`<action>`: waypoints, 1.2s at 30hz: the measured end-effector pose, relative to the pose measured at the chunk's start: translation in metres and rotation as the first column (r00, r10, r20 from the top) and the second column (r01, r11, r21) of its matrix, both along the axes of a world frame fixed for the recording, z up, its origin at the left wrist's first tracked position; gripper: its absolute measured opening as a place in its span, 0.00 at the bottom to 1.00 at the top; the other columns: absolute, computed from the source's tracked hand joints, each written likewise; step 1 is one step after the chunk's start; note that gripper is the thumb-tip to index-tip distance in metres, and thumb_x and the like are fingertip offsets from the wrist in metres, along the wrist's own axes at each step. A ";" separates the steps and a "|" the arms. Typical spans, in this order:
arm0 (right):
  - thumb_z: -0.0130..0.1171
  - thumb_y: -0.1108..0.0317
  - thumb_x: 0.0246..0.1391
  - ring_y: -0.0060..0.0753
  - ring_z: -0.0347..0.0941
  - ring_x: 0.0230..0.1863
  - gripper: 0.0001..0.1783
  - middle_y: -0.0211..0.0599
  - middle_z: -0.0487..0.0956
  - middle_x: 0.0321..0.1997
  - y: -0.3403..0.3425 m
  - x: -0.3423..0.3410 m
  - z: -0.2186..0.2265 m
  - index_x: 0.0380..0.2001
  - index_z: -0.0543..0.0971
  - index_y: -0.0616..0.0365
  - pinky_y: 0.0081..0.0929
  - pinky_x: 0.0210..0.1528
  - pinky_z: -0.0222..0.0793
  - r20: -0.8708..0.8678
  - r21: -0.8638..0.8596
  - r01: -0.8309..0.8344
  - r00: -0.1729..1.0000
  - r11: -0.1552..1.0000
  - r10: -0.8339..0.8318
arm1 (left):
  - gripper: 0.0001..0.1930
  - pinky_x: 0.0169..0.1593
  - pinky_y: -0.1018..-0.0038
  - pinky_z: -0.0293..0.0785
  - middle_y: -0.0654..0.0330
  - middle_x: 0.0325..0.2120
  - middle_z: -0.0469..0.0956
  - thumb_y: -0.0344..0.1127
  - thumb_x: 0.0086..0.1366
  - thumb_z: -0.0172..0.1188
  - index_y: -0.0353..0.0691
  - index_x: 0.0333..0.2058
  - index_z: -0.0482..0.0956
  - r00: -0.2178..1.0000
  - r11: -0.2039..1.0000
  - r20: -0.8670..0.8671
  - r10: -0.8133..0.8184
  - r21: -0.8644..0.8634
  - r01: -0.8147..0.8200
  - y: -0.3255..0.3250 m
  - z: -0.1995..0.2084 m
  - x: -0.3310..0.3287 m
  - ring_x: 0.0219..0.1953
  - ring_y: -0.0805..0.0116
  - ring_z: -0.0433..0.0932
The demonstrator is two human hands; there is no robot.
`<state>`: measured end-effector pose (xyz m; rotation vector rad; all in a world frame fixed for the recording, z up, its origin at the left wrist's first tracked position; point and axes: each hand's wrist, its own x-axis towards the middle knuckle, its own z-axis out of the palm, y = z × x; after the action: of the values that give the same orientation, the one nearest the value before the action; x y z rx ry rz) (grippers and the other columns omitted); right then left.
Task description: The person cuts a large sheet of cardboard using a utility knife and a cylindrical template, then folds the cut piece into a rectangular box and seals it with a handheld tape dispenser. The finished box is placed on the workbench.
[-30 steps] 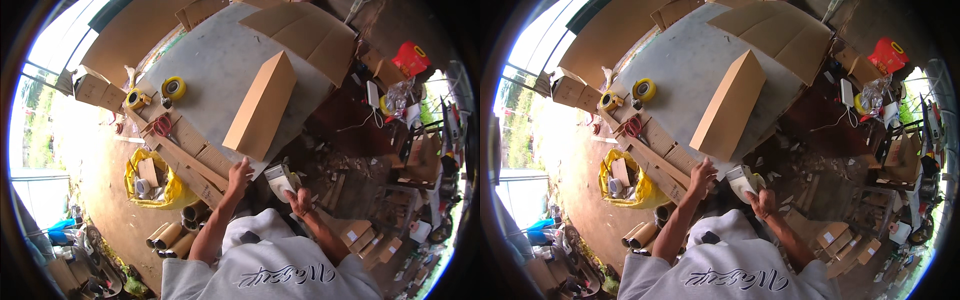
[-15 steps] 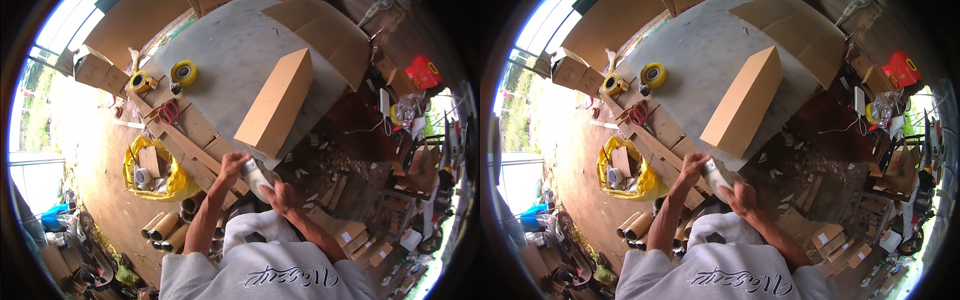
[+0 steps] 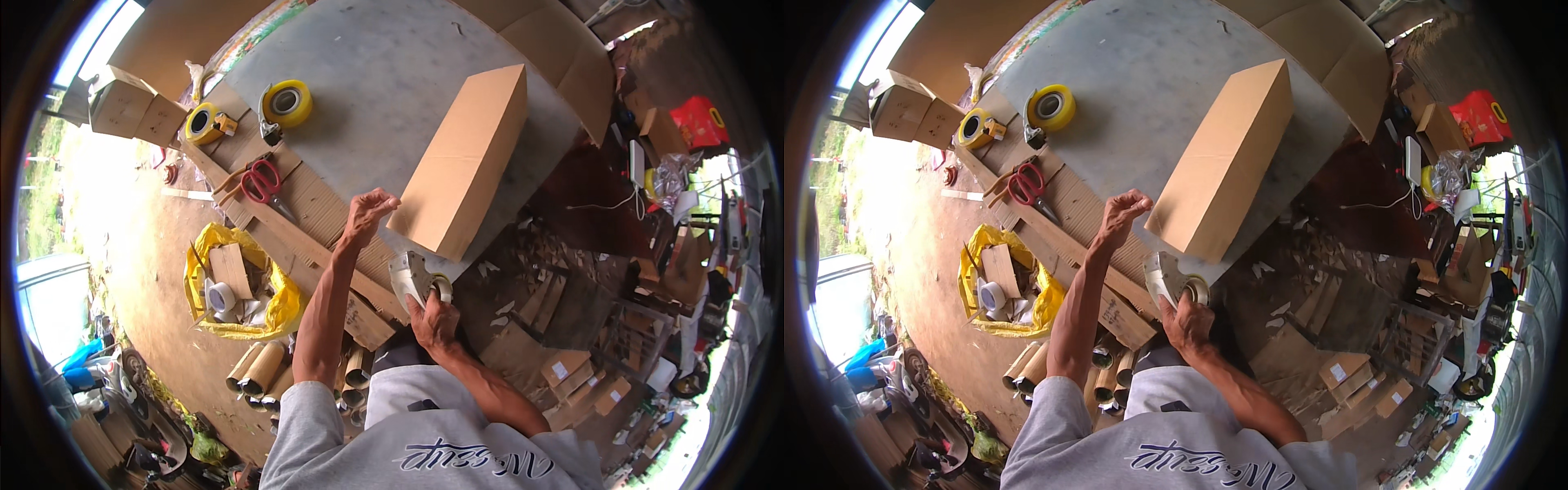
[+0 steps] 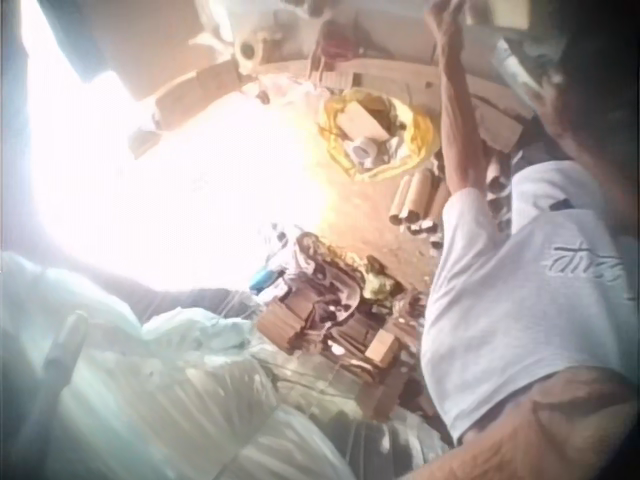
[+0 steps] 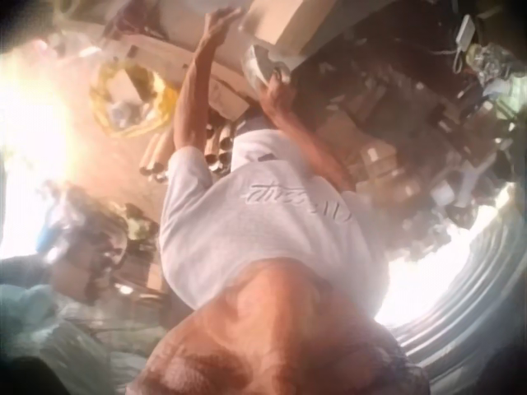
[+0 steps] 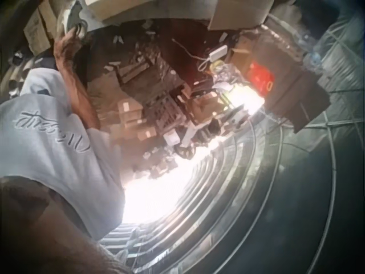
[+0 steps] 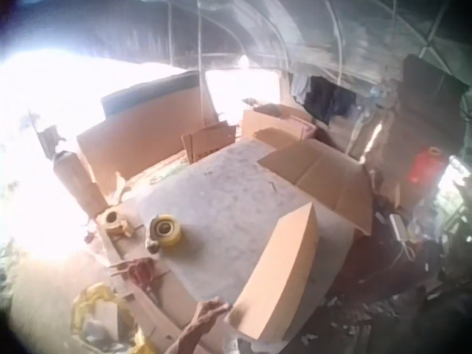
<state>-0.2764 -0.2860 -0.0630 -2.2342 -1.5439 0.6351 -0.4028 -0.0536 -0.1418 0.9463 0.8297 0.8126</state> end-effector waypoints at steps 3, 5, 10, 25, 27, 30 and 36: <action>0.61 0.44 0.61 0.60 0.80 0.24 0.27 0.55 0.80 0.20 0.001 -0.001 -0.015 0.30 0.76 0.61 0.50 0.28 0.76 0.019 0.005 0.013 1.000 1.000 -0.013 | 0.09 0.47 0.76 0.68 0.67 0.31 0.80 0.36 0.67 0.69 0.36 0.32 0.85 0.998 0.999 0.046 -0.037 0.026 0.036 0.006 -0.008 0.016 0.37 0.77 0.73; 0.61 0.44 0.60 0.59 0.80 0.24 0.27 0.54 0.80 0.20 0.000 -0.002 -0.021 0.31 0.77 0.62 0.49 0.28 0.76 0.020 0.034 0.008 1.000 0.999 -0.009 | 0.08 0.48 0.76 0.68 0.65 0.32 0.80 0.35 0.66 0.69 0.35 0.33 0.85 0.998 0.998 0.052 -0.033 0.049 0.031 0.002 -0.019 0.028 0.39 0.76 0.74; 0.62 0.45 0.61 0.63 0.79 0.25 0.28 0.57 0.79 0.21 0.005 0.000 -0.014 0.30 0.77 0.65 0.50 0.30 0.76 -0.026 0.026 0.013 1.000 1.000 -0.013 | 0.26 0.57 0.66 0.74 0.59 0.45 0.77 0.33 0.61 0.74 0.41 0.58 0.78 0.966 0.963 -0.037 0.255 0.097 -0.251 -0.024 -0.017 0.053 0.48 0.64 0.77; 0.70 0.49 0.54 0.52 0.78 0.18 0.22 0.45 0.77 0.14 -0.004 0.027 -0.009 0.22 0.74 0.55 0.44 0.20 0.75 0.081 0.129 -0.083 0.994 0.988 0.073 | 0.59 0.76 0.55 0.49 0.33 0.72 0.51 0.46 0.50 0.71 0.37 0.75 0.44 0.632 0.820 -0.770 -0.086 0.306 0.484 -0.055 0.090 0.093 0.75 0.33 0.46; 0.69 0.49 0.54 0.50 0.79 0.18 0.22 0.44 0.77 0.14 -0.008 0.037 -0.008 0.22 0.75 0.54 0.43 0.21 0.75 0.080 0.185 -0.114 0.992 0.976 0.101 | 0.60 0.75 0.55 0.51 0.31 0.70 0.55 0.36 0.46 0.69 0.35 0.75 0.42 0.698 0.816 -0.707 -0.110 0.337 0.470 -0.051 0.086 0.087 0.74 0.28 0.47; 0.67 0.48 0.55 0.51 0.79 0.18 0.22 0.46 0.78 0.15 -0.019 0.064 0.001 0.23 0.74 0.55 0.47 0.26 0.76 0.011 0.163 -0.177 0.984 0.971 0.178 | 0.60 0.76 0.58 0.48 0.39 0.73 0.52 0.35 0.47 0.68 0.35 0.75 0.40 0.780 0.851 -0.603 -0.165 0.314 0.422 -0.049 0.086 0.086 0.75 0.33 0.45; 0.71 0.51 0.51 0.46 0.78 0.19 0.21 0.41 0.78 0.16 -0.054 0.140 0.016 0.30 0.77 0.59 0.46 0.25 0.74 0.187 0.176 -0.311 0.942 0.934 0.279 | 0.60 0.77 0.58 0.44 0.39 0.74 0.51 0.37 0.48 0.66 0.33 0.75 0.39 0.726 0.777 -0.672 -0.145 0.377 0.504 -0.052 0.092 0.094 0.76 0.36 0.44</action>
<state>-0.1361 -0.3397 -0.0475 -1.9576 -1.9544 0.3611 -0.3092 -0.1055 -0.0500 1.8913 0.9481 0.3909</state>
